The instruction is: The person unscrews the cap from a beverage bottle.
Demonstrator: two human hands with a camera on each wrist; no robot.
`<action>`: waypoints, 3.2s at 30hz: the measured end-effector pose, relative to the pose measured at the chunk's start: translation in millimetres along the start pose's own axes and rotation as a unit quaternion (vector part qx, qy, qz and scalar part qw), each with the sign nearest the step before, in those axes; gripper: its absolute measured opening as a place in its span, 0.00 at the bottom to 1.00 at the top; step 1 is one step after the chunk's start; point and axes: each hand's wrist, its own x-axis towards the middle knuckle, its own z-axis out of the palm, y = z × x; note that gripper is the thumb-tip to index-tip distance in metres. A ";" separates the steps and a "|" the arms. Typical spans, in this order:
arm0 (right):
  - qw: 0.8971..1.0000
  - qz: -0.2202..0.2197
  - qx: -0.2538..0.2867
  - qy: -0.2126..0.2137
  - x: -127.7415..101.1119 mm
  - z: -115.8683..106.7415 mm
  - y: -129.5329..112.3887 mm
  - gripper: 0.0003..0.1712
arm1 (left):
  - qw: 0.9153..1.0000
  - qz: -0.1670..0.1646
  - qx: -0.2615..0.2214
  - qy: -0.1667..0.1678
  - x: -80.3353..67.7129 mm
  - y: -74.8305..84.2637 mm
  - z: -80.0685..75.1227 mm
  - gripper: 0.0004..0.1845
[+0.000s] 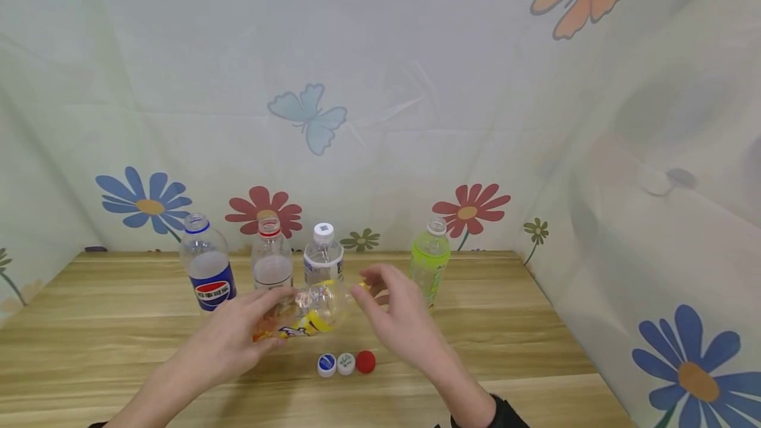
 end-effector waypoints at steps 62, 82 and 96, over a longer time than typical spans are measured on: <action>0.999 -0.025 0.028 -0.028 0.2 -4.2 -2.7 0.17 | 1.000 -0.002 -0.007 0.013 1.4 -3.7 1.1 0.36; 0.998 -0.012 0.053 -0.024 0.0 -4.0 -3.5 0.20 | 1.000 -0.006 -0.008 0.007 1.7 -4.6 1.4 0.36; 0.997 0.009 0.071 -0.017 -0.1 -2.5 -2.7 0.16 | 1.000 -0.019 -0.022 -0.006 1.8 -5.5 1.8 0.36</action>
